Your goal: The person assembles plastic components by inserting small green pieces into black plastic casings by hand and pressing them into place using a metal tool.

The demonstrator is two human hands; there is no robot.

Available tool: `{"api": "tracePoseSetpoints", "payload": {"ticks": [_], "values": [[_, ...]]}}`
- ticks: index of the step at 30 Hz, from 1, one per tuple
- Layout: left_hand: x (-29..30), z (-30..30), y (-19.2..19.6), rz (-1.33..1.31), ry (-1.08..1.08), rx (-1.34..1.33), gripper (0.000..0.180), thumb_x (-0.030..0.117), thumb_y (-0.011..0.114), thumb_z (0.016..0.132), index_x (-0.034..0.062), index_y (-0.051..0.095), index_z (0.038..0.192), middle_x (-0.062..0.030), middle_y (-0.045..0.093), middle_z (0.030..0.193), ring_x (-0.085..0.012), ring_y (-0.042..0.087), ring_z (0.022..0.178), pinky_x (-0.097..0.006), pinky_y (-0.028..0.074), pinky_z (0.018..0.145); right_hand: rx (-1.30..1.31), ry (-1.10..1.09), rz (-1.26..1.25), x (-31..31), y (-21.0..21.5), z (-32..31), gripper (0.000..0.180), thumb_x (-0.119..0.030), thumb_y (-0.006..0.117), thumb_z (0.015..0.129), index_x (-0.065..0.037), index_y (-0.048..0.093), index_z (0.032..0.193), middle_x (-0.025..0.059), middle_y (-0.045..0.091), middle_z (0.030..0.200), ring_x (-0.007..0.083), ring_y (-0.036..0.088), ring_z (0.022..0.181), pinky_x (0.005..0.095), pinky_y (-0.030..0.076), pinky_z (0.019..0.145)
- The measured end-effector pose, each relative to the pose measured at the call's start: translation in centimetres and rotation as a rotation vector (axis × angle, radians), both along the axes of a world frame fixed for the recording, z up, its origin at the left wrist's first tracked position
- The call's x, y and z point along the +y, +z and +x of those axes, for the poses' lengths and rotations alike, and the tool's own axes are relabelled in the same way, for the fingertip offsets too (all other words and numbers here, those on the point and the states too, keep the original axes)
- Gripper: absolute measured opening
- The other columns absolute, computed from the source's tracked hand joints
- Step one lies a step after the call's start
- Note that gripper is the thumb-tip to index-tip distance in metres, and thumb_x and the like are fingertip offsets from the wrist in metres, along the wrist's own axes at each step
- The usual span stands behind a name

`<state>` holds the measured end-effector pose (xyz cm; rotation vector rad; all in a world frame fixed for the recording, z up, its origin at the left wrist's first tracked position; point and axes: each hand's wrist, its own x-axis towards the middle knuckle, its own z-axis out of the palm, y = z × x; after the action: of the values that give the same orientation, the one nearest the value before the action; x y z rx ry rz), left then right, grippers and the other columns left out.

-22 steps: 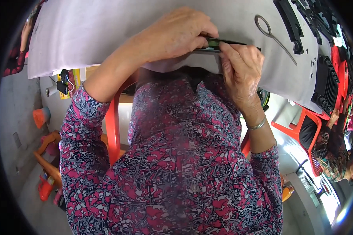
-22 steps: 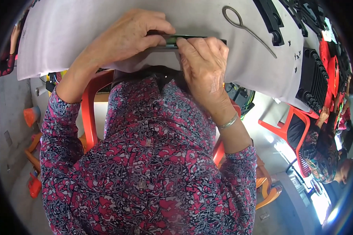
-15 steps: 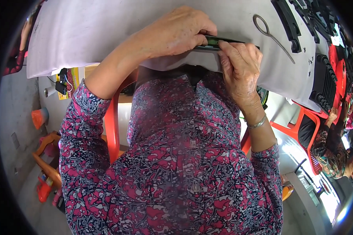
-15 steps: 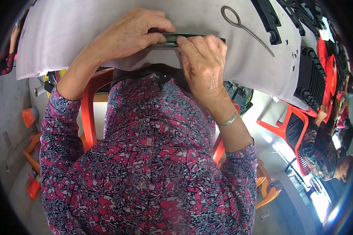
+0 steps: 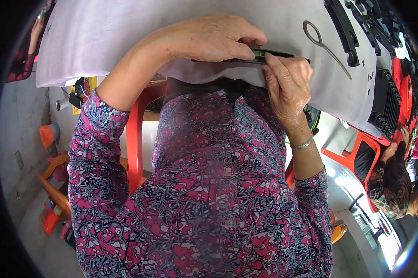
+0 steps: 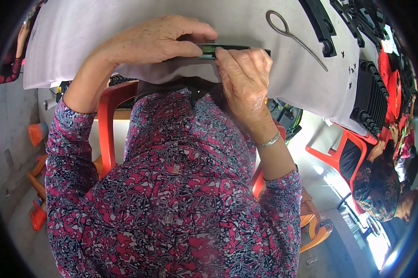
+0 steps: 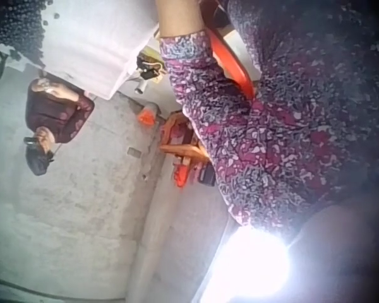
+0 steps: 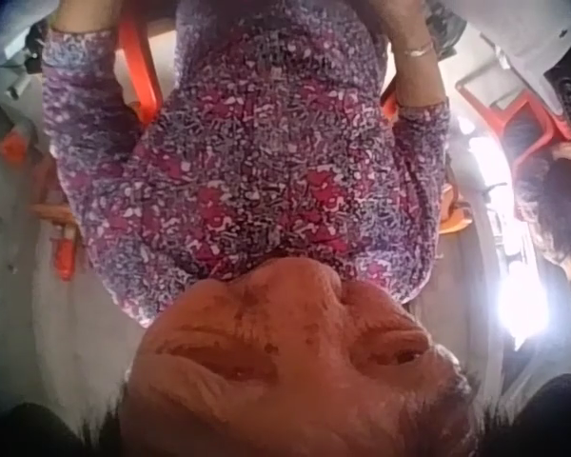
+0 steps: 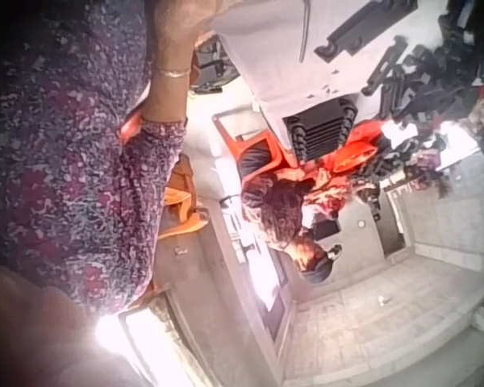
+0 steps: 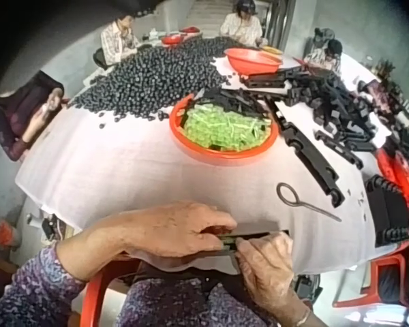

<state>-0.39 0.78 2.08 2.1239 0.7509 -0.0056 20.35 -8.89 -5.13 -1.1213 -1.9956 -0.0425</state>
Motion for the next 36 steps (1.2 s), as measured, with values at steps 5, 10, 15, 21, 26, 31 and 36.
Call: {"api": "tracePoseSetpoints", "payload": {"ticks": [5, 10, 15, 21, 26, 31, 36], "values": [[0.1, 0.1, 0.0, -0.008, 0.001, 0.028, 0.043, 0.018, 0.058, 0.088, -0.0005, 0.059, 0.128, -0.018, 0.067, 0.115, -0.0324, 0.063, 0.105, -0.038, 0.048, 0.092, -0.027, 0.008, 0.018, 0.0, -0.1, 0.0, 0.032, -0.003, 0.079, 0.072, -0.005, 0.073, 0.104, 0.0046, 0.066, 0.094, 0.0235, 0.06, 0.088, 0.0385, 0.044, 0.087], [0.1, 0.1, -0.9, 0.063, -0.02, -0.023, 0.045, 0.014, 0.058, 0.088, 0.0007, 0.059, 0.13, -0.0183, 0.067, 0.12, -0.0331, 0.062, 0.113, -0.04, 0.047, 0.097, -0.012, -0.007, 0.0, -0.1, 0.0, -0.3, 0.033, -0.003, 0.079, 0.073, -0.005, 0.072, 0.105, 0.0043, 0.066, 0.095, 0.0236, 0.06, 0.089, 0.0391, 0.044, 0.089], [0.0, 0.6, -1.0, 0.057, -0.006, -0.026, 0.044, 0.011, 0.057, 0.089, 0.0011, 0.058, 0.131, -0.0193, 0.066, 0.122, -0.0353, 0.06, 0.116, -0.04, 0.046, 0.1, -0.028, -0.025, 0.001, -0.1, 0.0, -0.2, 0.032, -0.003, 0.079, 0.074, -0.006, 0.072, 0.105, 0.004, 0.066, 0.096, 0.0235, 0.06, 0.089, 0.0391, 0.044, 0.09], [-0.6, 0.3, -2.3, 0.173, 0.012, -0.127, 0.042, 0.009, 0.057, 0.088, 0.0008, 0.059, 0.129, -0.0188, 0.066, 0.118, -0.0345, 0.061, 0.113, -0.041, 0.047, 0.098, -0.061, -0.041, -0.02, -0.2, 0.1, -0.4, 0.032, -0.002, 0.078, 0.074, -0.007, 0.072, 0.106, 0.003, 0.067, 0.097, 0.0229, 0.06, 0.088, 0.0378, 0.043, 0.091], [-0.2, 0.2, -4.0, 0.249, 0.099, -0.26, 0.029, 0.01, 0.062, 0.085, 0.0014, 0.068, 0.112, -0.0179, 0.069, 0.102, -0.0331, 0.065, 0.099, -0.042, 0.049, 0.089, -0.079, -0.067, -0.001, 0.0, 0.2, -0.6, 0.032, -0.001, 0.076, 0.074, -0.007, 0.071, 0.105, 0.003, 0.065, 0.096, 0.0225, 0.059, 0.088, 0.0381, 0.043, 0.089], [-0.5, 0.0, -1.9, 0.147, 0.152, -0.162, 0.023, 0.008, 0.066, 0.084, -0.0007, 0.07, 0.105, -0.0154, 0.059, 0.103, -0.0314, 0.059, 0.101, -0.042, 0.045, 0.087, -0.116, -0.078, -0.033, -0.1, 0.3, -0.6, 0.032, 0.0, 0.076, 0.073, -0.007, 0.071, 0.104, 0.0037, 0.064, 0.095, 0.0229, 0.059, 0.088, 0.0385, 0.042, 0.089], [-0.5, -0.2, -2.3, 0.155, 0.166, -0.205, 0.022, 0.007, 0.063, 0.085, -0.0022, 0.069, 0.104, -0.0164, 0.059, 0.097, -0.0344, 0.059, 0.097, -0.042, 0.045, 0.087, -0.07, -0.075, -0.016, 0.0, 0.1, -0.8, 0.032, 0.001, 0.076, 0.073, -0.006, 0.071, 0.104, 0.0042, 0.064, 0.096, 0.0236, 0.059, 0.088, 0.0386, 0.042, 0.089]]}}
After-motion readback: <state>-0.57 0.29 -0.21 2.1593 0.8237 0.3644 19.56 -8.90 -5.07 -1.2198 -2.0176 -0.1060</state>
